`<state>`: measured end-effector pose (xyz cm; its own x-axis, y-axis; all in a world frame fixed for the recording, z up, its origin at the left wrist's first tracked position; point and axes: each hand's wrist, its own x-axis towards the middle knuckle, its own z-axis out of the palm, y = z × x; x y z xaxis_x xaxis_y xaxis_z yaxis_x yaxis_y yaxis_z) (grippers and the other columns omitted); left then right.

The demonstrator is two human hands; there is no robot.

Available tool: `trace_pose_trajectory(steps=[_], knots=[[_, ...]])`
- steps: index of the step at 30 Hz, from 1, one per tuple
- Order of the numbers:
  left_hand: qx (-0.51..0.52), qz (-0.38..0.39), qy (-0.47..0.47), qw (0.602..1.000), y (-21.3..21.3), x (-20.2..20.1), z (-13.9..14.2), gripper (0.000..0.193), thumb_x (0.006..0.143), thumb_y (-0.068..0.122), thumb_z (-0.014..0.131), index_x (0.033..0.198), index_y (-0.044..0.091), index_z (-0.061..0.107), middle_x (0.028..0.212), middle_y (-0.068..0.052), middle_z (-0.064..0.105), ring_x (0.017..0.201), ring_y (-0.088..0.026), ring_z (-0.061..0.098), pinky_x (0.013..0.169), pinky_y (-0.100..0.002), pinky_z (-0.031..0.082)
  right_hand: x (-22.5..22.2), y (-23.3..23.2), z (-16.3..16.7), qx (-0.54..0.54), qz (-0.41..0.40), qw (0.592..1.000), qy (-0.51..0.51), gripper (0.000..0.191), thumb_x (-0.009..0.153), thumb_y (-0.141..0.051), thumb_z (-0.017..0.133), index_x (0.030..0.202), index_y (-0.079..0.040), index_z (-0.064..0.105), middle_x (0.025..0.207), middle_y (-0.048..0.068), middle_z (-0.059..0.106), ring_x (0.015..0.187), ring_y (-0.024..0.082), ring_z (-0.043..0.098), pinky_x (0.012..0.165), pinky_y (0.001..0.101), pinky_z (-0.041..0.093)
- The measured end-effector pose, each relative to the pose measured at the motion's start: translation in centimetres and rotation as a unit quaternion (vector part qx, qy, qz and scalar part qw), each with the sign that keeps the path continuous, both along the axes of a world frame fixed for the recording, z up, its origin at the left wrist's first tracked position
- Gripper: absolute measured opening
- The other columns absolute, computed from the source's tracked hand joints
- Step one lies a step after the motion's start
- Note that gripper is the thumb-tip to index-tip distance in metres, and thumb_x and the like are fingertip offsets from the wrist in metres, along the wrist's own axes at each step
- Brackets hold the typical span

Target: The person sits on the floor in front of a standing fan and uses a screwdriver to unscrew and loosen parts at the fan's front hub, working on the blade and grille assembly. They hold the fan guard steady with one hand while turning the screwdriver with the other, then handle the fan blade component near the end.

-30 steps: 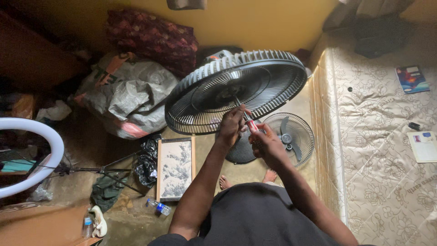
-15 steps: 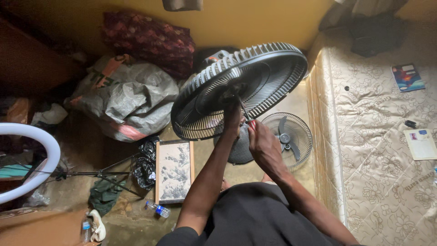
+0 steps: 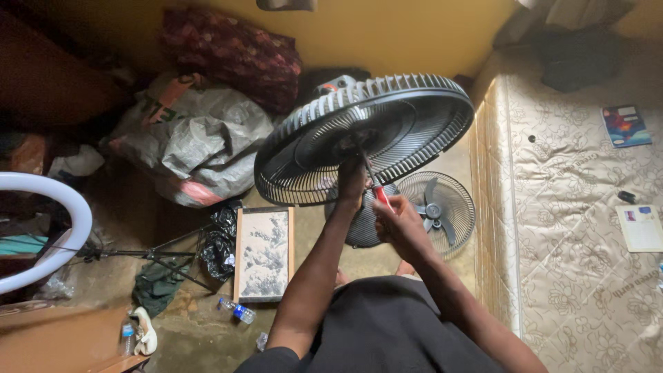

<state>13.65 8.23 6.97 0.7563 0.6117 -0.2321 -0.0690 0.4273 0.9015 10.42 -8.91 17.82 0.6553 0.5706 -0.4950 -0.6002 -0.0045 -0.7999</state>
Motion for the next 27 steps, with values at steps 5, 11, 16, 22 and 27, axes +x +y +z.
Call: trace_pose_trajectory(steps=[5,11,16,22,27], knots=[[0.023,-0.001,0.047,0.999,-0.9,0.2,-0.4,0.033,0.101,0.033,0.063,0.080,0.007,0.064,0.059,0.002,0.048,0.045,-0.007,0.042,0.041,-0.027,0.034,-0.1,-1.0,-0.1,-0.095,0.032,0.968,-0.229,0.040,0.099,-0.039,0.063,0.117,-0.003,0.061,0.082,-0.004,0.064,0.058,0.008,0.061,0.049,0.0234,0.048],[0.042,-0.007,0.017,0.999,-0.9,0.3,-0.7,0.032,0.104,0.031,0.062,0.081,0.008,0.059,0.063,0.004,0.045,0.046,-0.005,0.041,0.041,-0.027,0.033,1.4,-1.2,-2.7,0.127,0.012,0.980,0.152,0.034,0.105,-0.041,0.058,0.117,-0.009,0.060,0.079,0.001,0.058,0.050,0.008,0.045,0.037,0.0199,0.034],[0.060,-0.017,0.063,0.996,0.0,-0.1,0.0,0.032,0.103,0.031,0.059,0.083,0.007,0.066,0.059,0.002,0.044,0.044,-0.006,0.039,0.040,-0.026,0.033,1.4,-1.5,-3.3,0.221,0.014,0.958,0.181,0.033,0.105,-0.035,0.063,0.118,-0.006,0.053,0.087,0.008,0.065,0.057,0.011,0.054,0.042,0.0218,0.043],[0.061,-0.030,0.028,0.997,-0.7,-0.2,-0.1,0.034,0.106,0.031,0.061,0.086,0.004,0.067,0.063,0.002,0.048,0.048,-0.005,0.042,0.043,-0.025,0.034,-0.3,-1.3,-1.8,-0.187,0.020,0.915,-0.356,0.035,0.105,-0.036,0.057,0.127,-0.008,0.060,0.088,0.006,0.072,0.066,0.012,0.068,0.059,0.0252,0.054],[0.049,-0.022,0.013,0.998,-0.6,0.4,-0.9,0.026,0.102,0.028,0.060,0.088,0.007,0.065,0.063,0.002,0.050,0.046,-0.007,0.044,0.042,-0.027,0.036,2.2,-1.4,-1.7,0.406,0.078,0.821,0.393,0.037,0.110,-0.030,0.055,0.131,0.000,0.050,0.083,0.007,0.060,0.054,0.012,0.053,0.040,0.0244,0.046]])
